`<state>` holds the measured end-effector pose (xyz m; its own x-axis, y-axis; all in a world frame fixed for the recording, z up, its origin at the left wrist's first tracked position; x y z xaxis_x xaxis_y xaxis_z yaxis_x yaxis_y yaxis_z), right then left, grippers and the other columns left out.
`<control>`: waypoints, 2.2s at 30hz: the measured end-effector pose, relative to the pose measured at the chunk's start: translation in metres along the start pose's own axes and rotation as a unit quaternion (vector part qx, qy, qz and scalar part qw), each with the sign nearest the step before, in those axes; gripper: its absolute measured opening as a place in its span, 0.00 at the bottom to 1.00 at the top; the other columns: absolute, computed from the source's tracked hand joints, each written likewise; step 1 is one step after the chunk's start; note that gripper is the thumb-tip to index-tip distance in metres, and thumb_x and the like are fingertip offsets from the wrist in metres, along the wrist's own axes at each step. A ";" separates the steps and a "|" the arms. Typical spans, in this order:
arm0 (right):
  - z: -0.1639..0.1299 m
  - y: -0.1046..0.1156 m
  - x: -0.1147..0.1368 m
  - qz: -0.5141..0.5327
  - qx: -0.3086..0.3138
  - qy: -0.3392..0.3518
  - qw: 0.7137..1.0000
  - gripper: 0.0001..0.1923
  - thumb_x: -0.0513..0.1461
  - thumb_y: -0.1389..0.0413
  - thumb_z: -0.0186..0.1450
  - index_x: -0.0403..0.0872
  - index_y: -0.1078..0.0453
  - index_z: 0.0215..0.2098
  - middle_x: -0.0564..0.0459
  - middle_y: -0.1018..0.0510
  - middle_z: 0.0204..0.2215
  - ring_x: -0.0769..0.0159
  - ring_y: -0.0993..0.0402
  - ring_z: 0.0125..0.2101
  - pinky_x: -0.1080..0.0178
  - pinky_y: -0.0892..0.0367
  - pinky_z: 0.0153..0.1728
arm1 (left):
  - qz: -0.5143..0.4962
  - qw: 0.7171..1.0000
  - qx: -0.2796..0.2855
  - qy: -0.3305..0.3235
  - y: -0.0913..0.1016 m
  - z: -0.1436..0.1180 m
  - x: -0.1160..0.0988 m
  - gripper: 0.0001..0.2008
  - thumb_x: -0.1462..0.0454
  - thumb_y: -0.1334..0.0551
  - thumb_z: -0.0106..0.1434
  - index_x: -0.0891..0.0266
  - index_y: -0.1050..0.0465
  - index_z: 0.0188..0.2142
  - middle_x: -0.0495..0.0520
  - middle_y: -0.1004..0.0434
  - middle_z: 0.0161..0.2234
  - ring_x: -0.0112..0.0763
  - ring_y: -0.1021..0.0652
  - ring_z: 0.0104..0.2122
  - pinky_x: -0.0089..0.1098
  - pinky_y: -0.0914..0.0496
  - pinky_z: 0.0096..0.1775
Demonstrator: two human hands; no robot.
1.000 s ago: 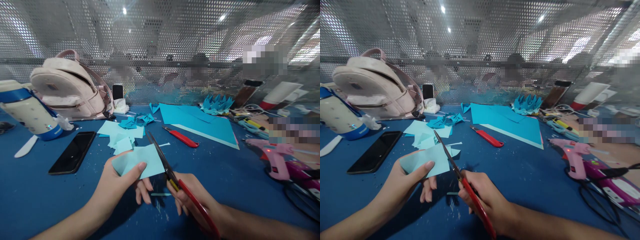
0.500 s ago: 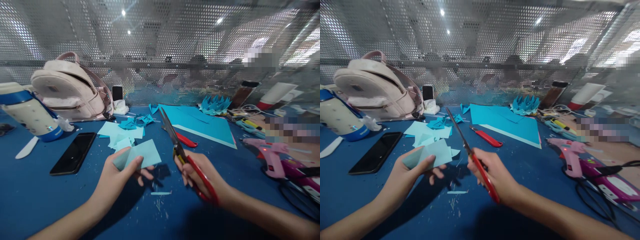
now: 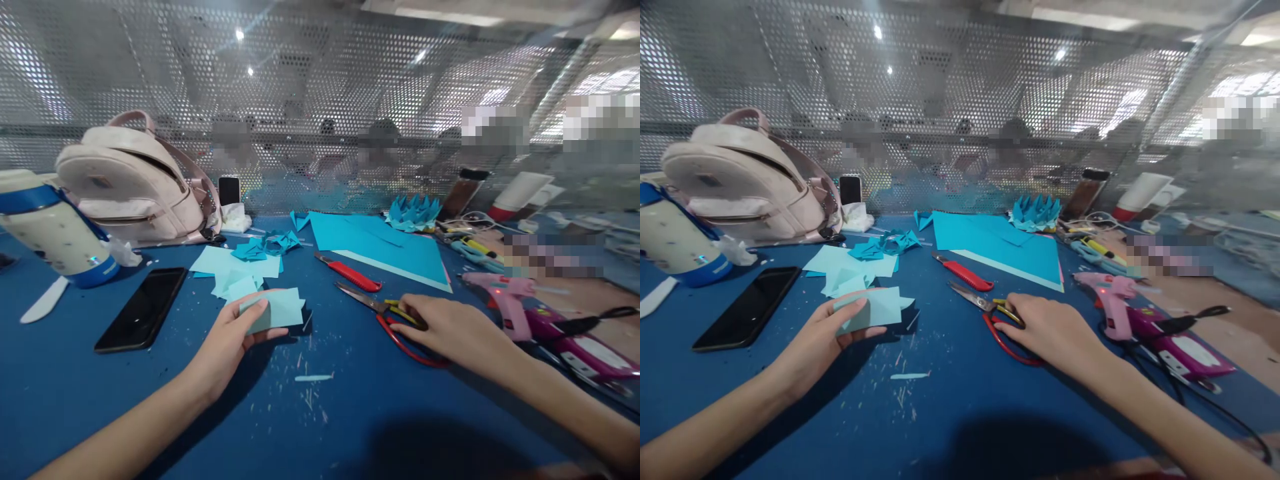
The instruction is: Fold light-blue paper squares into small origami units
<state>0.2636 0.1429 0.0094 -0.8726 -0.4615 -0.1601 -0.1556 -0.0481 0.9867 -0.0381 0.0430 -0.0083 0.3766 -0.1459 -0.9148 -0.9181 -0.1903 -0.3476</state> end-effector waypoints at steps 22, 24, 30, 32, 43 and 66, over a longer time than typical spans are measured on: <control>0.069 0.042 0.147 0.127 0.056 0.419 0.897 0.04 0.32 0.42 0.66 0.44 0.29 0.32 0.53 0.27 0.32 0.66 0.33 0.36 0.67 0.43 0.30 | 0.000 0.985 -0.104 -0.137 0.024 0.007 -0.004 0.24 0.61 0.30 0.56 0.59 0.27 0.53 0.50 0.20 0.46 0.35 0.21 0.44 0.34 0.24 0.49; 0.060 0.046 0.148 0.131 0.067 0.429 0.891 0.04 0.31 0.44 0.66 0.44 0.29 0.33 0.53 0.27 0.32 0.66 0.33 0.37 0.66 0.43 0.31 | 0.000 0.986 -0.104 -0.129 0.024 0.008 -0.002 0.25 0.61 0.30 0.57 0.60 0.27 0.54 0.51 0.20 0.46 0.35 0.20 0.43 0.34 0.24 0.49; 0.022 0.043 0.156 0.193 0.127 0.427 0.874 0.03 0.33 0.43 0.66 0.46 0.30 0.35 0.53 0.27 0.35 0.65 0.31 0.39 0.67 0.40 0.33 | -0.006 0.985 -0.110 -0.132 0.024 0.009 0.000 0.24 0.62 0.30 0.57 0.60 0.27 0.53 0.49 0.20 0.42 0.32 0.20 0.41 0.35 0.25 0.51; 0.014 0.039 0.158 0.176 0.118 0.421 0.882 0.03 0.32 0.44 0.65 0.45 0.31 0.36 0.51 0.27 0.37 0.64 0.31 0.38 0.66 0.40 0.31 | 0.000 0.985 -0.106 -0.134 0.023 0.010 0.000 0.23 0.62 0.30 0.57 0.60 0.27 0.53 0.49 0.21 0.43 0.33 0.21 0.42 0.35 0.25 0.51; 0.000 0.047 0.174 0.173 0.146 0.371 0.901 0.14 0.27 0.47 0.59 0.45 0.34 0.42 0.51 0.23 0.33 0.63 0.28 0.34 0.66 0.40 0.31 | -0.051 0.987 -0.069 -0.135 0.018 0.009 -0.003 0.22 0.65 0.32 0.57 0.61 0.26 0.52 0.47 0.22 0.36 0.30 0.23 0.39 0.37 0.26 0.50; 0.033 0.070 0.131 0.510 0.061 0.379 0.770 0.15 0.34 0.51 0.70 0.47 0.35 0.55 0.49 0.27 0.45 0.66 0.30 0.43 0.64 0.35 0.42 | 0.055 0.993 0.102 -0.006 -0.020 0.000 0.018 0.21 0.54 0.30 0.56 0.67 0.31 0.41 0.56 0.22 0.28 0.36 0.19 0.26 0.34 0.23 0.29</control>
<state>0.1233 0.1085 0.0568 -0.0560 -0.5911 0.8046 0.3493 0.7434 0.5704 -0.0128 0.0443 -0.0176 0.2719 -0.1436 -0.9516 -0.9601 0.0269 -0.2784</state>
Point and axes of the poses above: each hand's wrist, its own z-axis towards the middle knuckle, its own y-axis out of the back of the hand, x = y × z, the point moved 5 cm from there along z, towards the middle knuckle
